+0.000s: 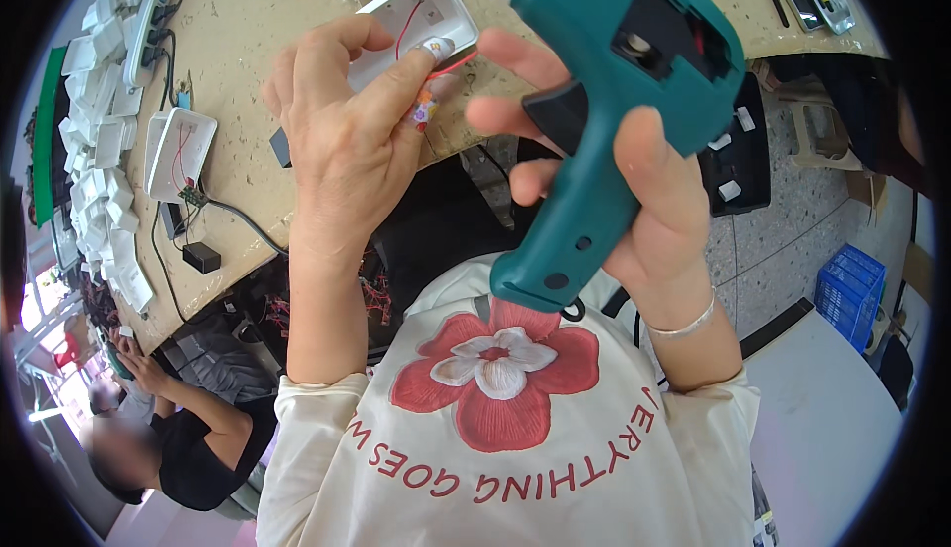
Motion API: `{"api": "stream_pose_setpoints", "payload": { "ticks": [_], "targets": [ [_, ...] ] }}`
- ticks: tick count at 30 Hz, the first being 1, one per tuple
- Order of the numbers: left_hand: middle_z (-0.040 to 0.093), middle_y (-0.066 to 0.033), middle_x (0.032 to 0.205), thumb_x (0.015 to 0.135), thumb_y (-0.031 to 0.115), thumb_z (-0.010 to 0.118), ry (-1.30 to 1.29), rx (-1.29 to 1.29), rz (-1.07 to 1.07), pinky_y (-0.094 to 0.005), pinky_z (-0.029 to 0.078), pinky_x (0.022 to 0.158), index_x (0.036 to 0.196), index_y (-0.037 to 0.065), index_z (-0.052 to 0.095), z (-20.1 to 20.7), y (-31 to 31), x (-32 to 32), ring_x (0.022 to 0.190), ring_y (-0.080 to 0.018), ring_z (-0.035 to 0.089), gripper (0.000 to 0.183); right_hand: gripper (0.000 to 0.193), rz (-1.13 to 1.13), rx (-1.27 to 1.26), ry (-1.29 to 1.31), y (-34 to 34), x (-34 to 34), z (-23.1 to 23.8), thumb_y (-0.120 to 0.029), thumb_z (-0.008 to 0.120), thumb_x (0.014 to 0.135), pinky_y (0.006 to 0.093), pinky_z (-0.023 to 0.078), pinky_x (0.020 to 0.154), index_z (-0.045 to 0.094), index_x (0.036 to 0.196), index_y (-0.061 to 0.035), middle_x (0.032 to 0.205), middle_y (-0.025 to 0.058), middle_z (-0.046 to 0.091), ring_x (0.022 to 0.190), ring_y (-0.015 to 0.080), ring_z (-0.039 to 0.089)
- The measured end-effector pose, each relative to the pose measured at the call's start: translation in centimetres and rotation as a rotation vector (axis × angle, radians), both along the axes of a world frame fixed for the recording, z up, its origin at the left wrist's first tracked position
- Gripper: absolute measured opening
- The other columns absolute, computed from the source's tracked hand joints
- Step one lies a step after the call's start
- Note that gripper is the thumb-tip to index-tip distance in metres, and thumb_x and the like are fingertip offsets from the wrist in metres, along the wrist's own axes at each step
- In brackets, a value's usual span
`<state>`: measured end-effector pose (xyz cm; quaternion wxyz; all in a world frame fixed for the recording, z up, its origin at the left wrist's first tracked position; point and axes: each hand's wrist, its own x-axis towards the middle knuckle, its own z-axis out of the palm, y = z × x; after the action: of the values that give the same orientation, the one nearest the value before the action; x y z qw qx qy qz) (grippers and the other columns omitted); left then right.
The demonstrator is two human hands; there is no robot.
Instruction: Soldering electrical wires inside a small plastic enclosure using a soldering gun.
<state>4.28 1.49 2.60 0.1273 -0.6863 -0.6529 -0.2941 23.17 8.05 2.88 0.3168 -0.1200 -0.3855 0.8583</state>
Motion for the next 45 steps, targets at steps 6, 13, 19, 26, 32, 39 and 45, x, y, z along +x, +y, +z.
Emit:
{"api": "stream_pose_setpoints", "payload": {
  "ticks": [6, 13, 19, 26, 32, 39, 45],
  "targets": [
    [0.054, 0.0017, 0.089, 0.057, 0.013, 0.068, -0.006, 0.053, -0.032, -0.0354, 0.032, 0.076, 0.079, 0.016, 0.067, -0.6, 0.1, -0.2, 0.085, -0.0187, 0.05, 0.022, 0.078, -0.044, -0.027, -0.113, 0.0, -1.2, 0.4, -0.046, 0.054, 0.085, 0.0269, 0.052, 0.074, 0.021, 0.139, 0.0002, 0.138, 0.0273, 0.029, 0.124, 0.0305, 0.041],
    [0.057, 0.0027, 0.076, 0.059, 0.012, 0.067, -0.044, 0.314, -0.154, -0.0299, 0.032, 0.067, 0.078, 0.013, 0.063, -1.8, 0.4, -0.9, 0.066, -0.0137, 0.052, 0.019, 0.078, -0.048, -0.141, -0.095, -0.2, -1.6, 0.3, -0.045, 0.052, 0.086, 0.0283, 0.051, 0.078, 0.019, 0.139, 0.0003, 0.135, 0.0265, 0.033, 0.126, 0.0305, 0.038],
    [0.061, -0.0064, 0.081, 0.055, 0.0, 0.068, -0.091, 0.332, -0.282, -0.0316, 0.038, 0.066, 0.088, 0.006, 0.061, -1.5, -0.2, -1.4, 0.067, -0.0189, 0.055, 0.034, 0.075, -0.018, -0.275, 0.055, -0.2, -1.9, -0.1, -0.043, 0.052, 0.087, 0.0297, 0.051, 0.081, 0.017, 0.139, -0.0003, 0.136, 0.0264, 0.032, 0.127, 0.0315, 0.037],
    [0.061, -0.0072, 0.079, 0.062, 0.002, 0.071, -0.11, 0.336, -0.24, -0.0319, 0.039, 0.065, 0.086, 0.005, 0.06, -1.4, 0.0, -0.8, 0.065, -0.0205, 0.055, 0.026, 0.074, 0.038, -0.368, 0.256, -0.1, -1.8, -1.1, -0.04, 0.051, 0.089, 0.0321, 0.05, 0.085, 0.014, 0.14, -0.0017, 0.137, 0.0256, 0.03, 0.127, 0.0317, 0.036],
    [0.058, -0.0023, 0.084, 0.056, 0.007, 0.065, -0.133, 0.376, -0.1, -0.0324, 0.028, 0.07, 0.084, 0.007, 0.06, -2.3, 0.4, -0.9, 0.074, -0.017, 0.052, 0.028, 0.075, -0.055, -0.364, 0.246, 0.0, -1.4, -0.7, -0.039, 0.052, 0.088, 0.032, 0.05, 0.085, 0.013, 0.14, -0.0016, 0.138, 0.0256, 0.03, 0.127, 0.0305, 0.037],
    [0.059, -0.0086, 0.1, 0.068, 0.01, 0.07, -0.075, 0.21, 0.128, -0.0331, 0.029, 0.08, 0.082, 0.006, 0.063, -1.4, 0.3, 0.1, 0.088, -0.0206, 0.051, 0.015, 0.079, -0.111, -0.076, 0.12, -0.4, 1.2, -1.5, -0.041, 0.056, 0.086, 0.0297, 0.052, 0.073, 0.015, 0.14, -0.0004, 0.136, 0.0247, 0.033, 0.107, 0.0252, 0.053],
    [0.059, -0.0048, 0.103, 0.066, 0.012, 0.068, -0.051, 0.181, 0.194, -0.0353, 0.025, 0.084, 0.078, 0.006, 0.064, -1.5, 1.1, 0.2, 0.091, -0.0201, 0.051, 0.014, 0.081, -0.344, 0.218, -0.322, -2.7, 4.0, -1.1, -0.047, 0.067, 0.075, 0.0214, 0.049, 0.055, 0.036, 0.128, 0.0047, 0.123, 0.0212, 0.049, 0.072, 0.0157, 0.059]
  ]
}}
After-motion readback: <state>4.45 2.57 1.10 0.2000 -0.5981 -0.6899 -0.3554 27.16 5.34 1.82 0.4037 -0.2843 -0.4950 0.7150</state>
